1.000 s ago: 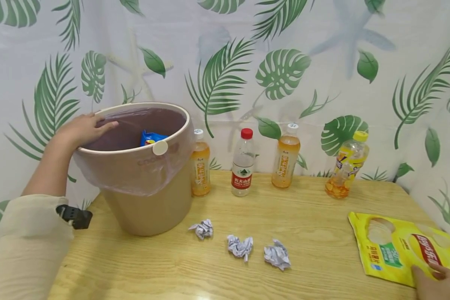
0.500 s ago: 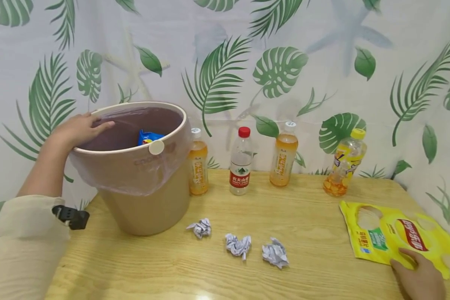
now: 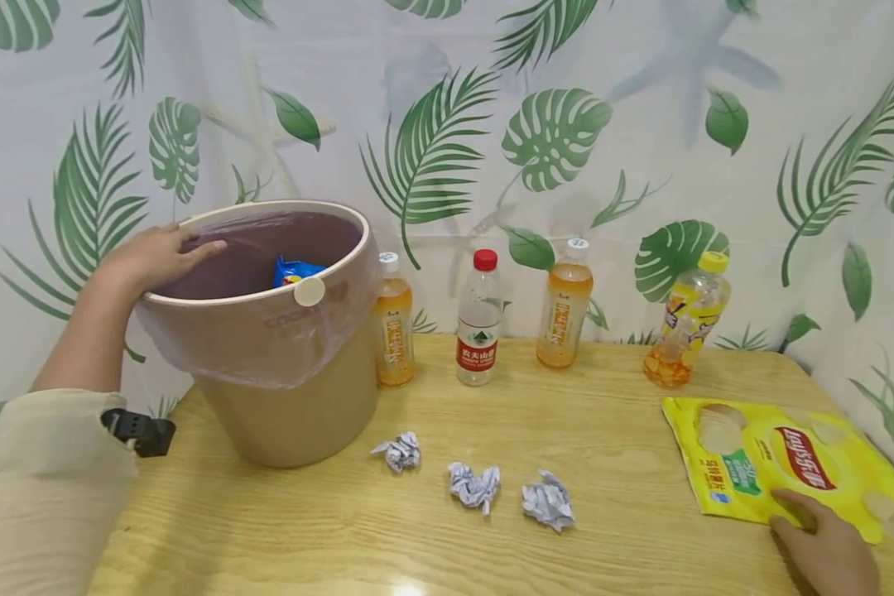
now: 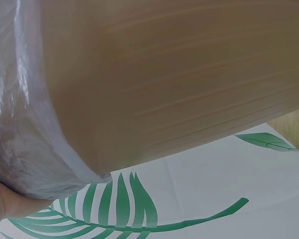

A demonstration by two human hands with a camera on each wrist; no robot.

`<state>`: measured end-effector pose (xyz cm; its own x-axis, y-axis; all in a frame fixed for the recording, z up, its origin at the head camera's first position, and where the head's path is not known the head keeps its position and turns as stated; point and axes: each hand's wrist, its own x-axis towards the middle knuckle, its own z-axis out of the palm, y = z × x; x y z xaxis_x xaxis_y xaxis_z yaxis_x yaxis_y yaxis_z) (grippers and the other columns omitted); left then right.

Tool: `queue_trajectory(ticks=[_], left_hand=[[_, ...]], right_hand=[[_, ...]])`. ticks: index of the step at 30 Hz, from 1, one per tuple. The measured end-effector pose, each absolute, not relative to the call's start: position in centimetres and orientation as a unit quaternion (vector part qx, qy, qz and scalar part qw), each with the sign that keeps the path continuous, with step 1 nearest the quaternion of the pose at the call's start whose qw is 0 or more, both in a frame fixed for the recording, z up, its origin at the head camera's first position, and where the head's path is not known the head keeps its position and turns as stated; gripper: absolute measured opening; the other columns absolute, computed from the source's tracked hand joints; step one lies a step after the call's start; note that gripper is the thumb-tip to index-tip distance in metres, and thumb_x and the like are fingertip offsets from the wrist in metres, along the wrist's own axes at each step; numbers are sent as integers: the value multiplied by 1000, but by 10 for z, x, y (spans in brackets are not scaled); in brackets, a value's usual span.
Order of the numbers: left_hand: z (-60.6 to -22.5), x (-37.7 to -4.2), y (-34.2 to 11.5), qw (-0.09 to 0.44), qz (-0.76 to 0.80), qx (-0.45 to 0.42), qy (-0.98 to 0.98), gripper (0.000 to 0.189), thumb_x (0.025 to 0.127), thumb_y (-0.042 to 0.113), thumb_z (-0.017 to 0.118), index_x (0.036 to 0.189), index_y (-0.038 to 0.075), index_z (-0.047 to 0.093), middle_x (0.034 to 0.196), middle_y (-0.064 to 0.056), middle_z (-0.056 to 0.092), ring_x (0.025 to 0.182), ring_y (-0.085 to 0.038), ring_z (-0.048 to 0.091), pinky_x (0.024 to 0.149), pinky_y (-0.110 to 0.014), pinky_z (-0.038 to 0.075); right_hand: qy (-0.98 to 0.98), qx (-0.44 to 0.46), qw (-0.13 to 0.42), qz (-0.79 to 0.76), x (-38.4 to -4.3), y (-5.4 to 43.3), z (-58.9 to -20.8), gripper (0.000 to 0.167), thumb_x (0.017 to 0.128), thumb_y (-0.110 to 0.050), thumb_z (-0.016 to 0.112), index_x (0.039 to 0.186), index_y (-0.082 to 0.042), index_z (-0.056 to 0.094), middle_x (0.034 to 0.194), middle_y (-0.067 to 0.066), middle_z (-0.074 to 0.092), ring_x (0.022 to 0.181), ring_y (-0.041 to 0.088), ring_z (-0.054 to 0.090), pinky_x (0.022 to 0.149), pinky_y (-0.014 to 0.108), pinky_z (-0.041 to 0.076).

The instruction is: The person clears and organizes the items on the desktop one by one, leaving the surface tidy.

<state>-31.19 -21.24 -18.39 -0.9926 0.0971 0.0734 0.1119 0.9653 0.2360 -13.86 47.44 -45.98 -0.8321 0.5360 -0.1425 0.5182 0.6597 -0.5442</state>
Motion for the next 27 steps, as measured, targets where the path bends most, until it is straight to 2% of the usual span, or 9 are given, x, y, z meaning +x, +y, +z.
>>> queue_trajectory(ticks=[4, 10, 15, 18, 20, 23, 27], left_hand=[[-183, -312, -213, 34, -121, -54, -991, 81, 93, 57, 32, 138, -11, 25, 138, -36, 21, 127, -51, 15, 99, -63, 16], [-182, -310, -214, 33, -123, -56, -990, 81, 93, 56, 33, 138, -11, 25, 138, -37, 20, 127, -52, 15, 99, -63, 16], [-182, -311, -214, 31, -122, -58, -990, 82, 93, 57, 32, 138, -12, 25, 138, -37, 21, 126, -52, 16, 99, -62, 17], [-182, -312, -214, 29, -119, -57, -991, 83, 93, 57, 32, 137, -12, 25, 138, -37, 21, 126, -52, 16, 99, -62, 17], [-182, -312, -214, 27, -120, -55, -991, 83, 93, 57, 31, 137, -12, 24, 138, -37, 20, 127, -52, 16, 100, -62, 17], [-182, -312, -214, 28, -119, -53, -991, 83, 93, 57, 31, 137, -12, 25, 138, -37, 20, 126, -52, 16, 100, -62, 16], [-182, -313, -215, 29, -120, -55, -991, 83, 93, 58, 31, 137, -12, 25, 138, -37, 20, 126, -52, 16, 100, -62, 16]], right_hand=[[-924, -252, -7, 287, -139, 471, -457, 56, 92, -30, 51, 134, 4, 35, 135, 39, 21, 118, 59, 18, 92, 68, 17], [-942, -150, 21, 299, -141, 470, -456, 49, 91, -21, 49, 130, 7, 40, 132, 40, 26, 113, 61, 24, 84, 70, 23], [-917, -199, 59, 339, -141, 470, -455, 60, 95, -32, 45, 134, 10, 31, 135, 41, 21, 110, 61, 31, 82, 68, 32], [-907, -247, 44, 338, -140, 470, -454, 79, 93, -49, 42, 137, 13, 19, 135, 43, 14, 115, 62, 24, 85, 70, 28], [-911, -267, 30, 312, -141, 470, -455, 87, 90, -54, 43, 137, 14, 16, 133, 44, 15, 117, 62, 20, 88, 70, 25], [-926, -273, 17, 262, -143, 470, -457, 94, 87, -59, 46, 134, 17, 17, 130, 44, 19, 116, 60, 20, 91, 69, 22], [-946, -242, 27, 215, -144, 474, -459, 93, 87, -58, 48, 127, 23, 24, 121, 47, 26, 109, 61, 27, 89, 69, 25]])
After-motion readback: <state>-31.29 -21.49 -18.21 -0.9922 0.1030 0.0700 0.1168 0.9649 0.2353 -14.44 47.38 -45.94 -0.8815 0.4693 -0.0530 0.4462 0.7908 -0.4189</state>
